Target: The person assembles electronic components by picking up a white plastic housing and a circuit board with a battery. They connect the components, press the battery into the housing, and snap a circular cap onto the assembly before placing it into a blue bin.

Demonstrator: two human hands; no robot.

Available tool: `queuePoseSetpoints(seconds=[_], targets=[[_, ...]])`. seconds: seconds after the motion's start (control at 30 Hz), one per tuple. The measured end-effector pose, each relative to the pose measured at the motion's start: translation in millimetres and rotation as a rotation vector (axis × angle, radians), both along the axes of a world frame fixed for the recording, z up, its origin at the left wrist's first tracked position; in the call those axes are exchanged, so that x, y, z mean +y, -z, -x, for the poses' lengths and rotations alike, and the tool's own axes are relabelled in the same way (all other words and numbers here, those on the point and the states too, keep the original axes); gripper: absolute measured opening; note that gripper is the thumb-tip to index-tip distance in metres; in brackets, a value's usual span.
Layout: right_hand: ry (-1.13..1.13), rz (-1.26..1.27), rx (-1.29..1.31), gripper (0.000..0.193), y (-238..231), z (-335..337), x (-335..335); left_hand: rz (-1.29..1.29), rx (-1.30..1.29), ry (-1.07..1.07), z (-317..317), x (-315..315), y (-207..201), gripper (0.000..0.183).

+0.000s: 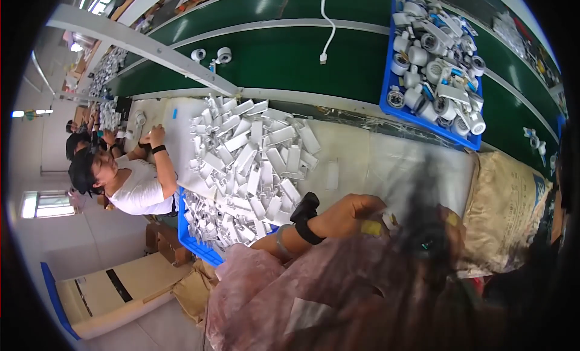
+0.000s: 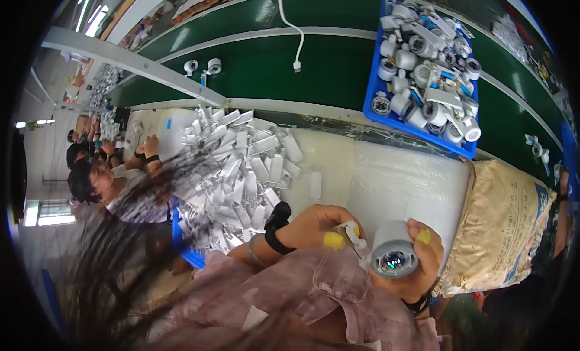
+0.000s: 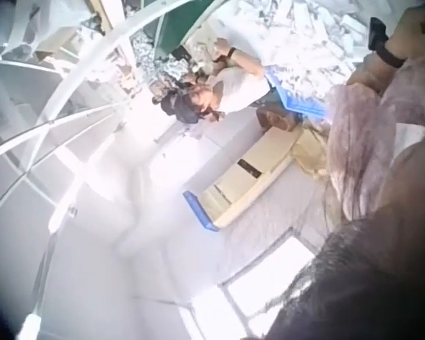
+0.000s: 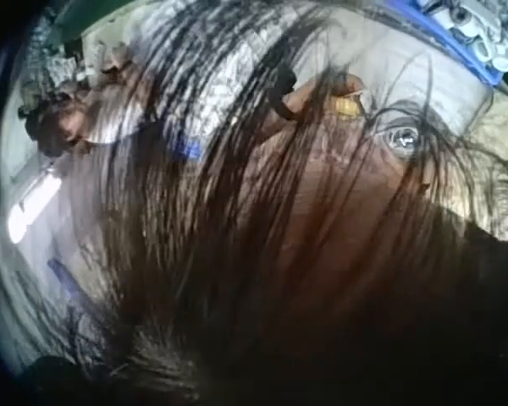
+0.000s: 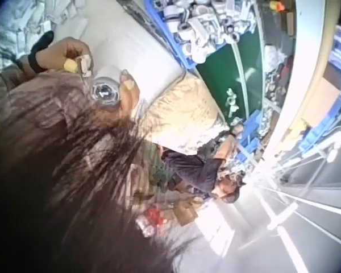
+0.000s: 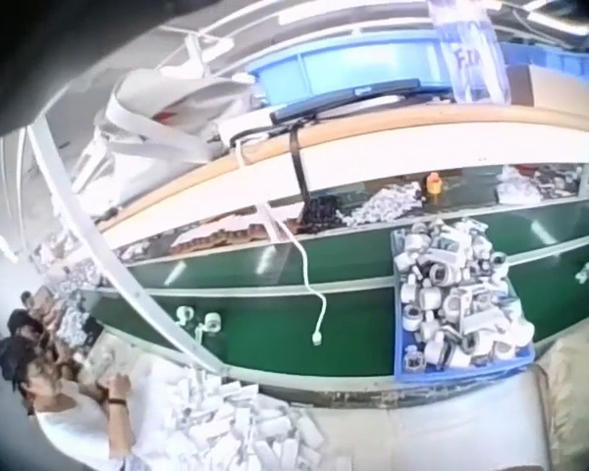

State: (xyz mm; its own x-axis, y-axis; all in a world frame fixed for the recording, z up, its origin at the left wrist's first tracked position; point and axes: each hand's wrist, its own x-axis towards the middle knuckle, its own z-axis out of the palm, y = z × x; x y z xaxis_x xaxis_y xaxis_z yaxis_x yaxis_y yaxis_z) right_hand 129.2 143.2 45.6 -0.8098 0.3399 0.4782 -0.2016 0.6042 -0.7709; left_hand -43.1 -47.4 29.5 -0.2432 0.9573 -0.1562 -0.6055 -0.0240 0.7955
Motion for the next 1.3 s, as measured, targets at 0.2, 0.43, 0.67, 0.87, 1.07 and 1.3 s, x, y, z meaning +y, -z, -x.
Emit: queuePoseSetpoints(seconds=[0.2,0.43,0.67,0.87,1.07,1.3], targets=[[-0.077,-0.06,0.258,0.084,-31.1,3.2,-0.3,-0.176,-0.033,0.132,1.1,4.4,-18.6,0.029],[-0.182,-0.23,0.225,0.051,-73.8,17.0,7.3,-0.291,0.063,0.165,6.6,3.9,-31.5,0.031],[-0.291,-0.041,0.06,0.039,-58.7,-6.6,20.4,-0.22,0.183,0.082,-2.1,-1.5,-25.3,0.027],[-0.552,0.144,-0.297,0.034,-77.1,-26.2,41.7,-0.203,0.023,0.151,0.9,-3.8,-27.8,0.034],[-0.225,0.098,-0.151,0.068,-65.6,-14.8,2.0,-0.185,-0.059,0.21,3.0,0.3,-28.1,0.03],[0.003,0.129,-0.235,0.075,-25.9,30.5,11.2,-0.022,-0.038,0.055,16.2,15.2,5.6,0.026]])
